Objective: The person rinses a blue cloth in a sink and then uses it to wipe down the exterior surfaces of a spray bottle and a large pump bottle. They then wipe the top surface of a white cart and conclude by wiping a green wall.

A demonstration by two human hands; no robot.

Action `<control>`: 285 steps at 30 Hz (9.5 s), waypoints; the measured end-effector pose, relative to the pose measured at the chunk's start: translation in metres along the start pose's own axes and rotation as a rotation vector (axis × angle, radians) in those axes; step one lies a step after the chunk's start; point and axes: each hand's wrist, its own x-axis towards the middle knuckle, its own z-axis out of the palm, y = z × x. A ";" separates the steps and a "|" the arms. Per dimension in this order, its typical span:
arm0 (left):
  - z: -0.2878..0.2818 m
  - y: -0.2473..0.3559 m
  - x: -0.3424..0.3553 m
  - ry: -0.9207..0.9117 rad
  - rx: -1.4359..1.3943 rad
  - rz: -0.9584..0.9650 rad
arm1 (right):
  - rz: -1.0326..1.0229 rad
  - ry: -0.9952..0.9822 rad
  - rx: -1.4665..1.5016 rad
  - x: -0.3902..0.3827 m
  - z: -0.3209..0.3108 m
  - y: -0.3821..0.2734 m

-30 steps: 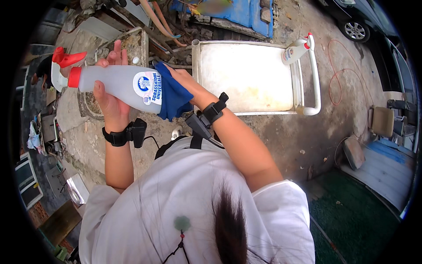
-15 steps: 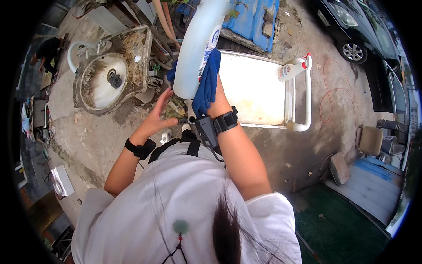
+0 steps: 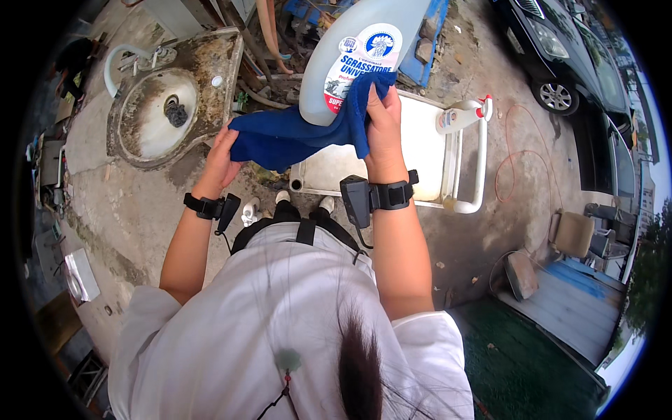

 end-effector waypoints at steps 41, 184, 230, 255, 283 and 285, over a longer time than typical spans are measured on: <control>0.041 -0.052 0.024 0.078 0.348 -0.084 | -0.084 0.208 -0.387 -0.023 0.055 0.024; 0.073 0.019 -0.027 -0.336 0.353 0.145 | -0.426 -0.351 -0.995 -0.065 0.034 0.037; 0.099 0.024 -0.040 -0.285 0.116 0.165 | -0.051 -0.093 -0.482 -0.067 0.045 0.014; 0.083 0.035 -0.027 -0.035 0.084 0.187 | -0.522 0.098 -1.105 -0.062 0.043 0.018; 0.038 0.015 -0.008 -0.033 -0.149 0.097 | -0.301 0.164 -0.804 -0.069 0.064 0.113; 0.039 0.017 -0.009 -0.019 -0.148 0.099 | -0.341 0.078 -0.857 -0.070 0.056 0.110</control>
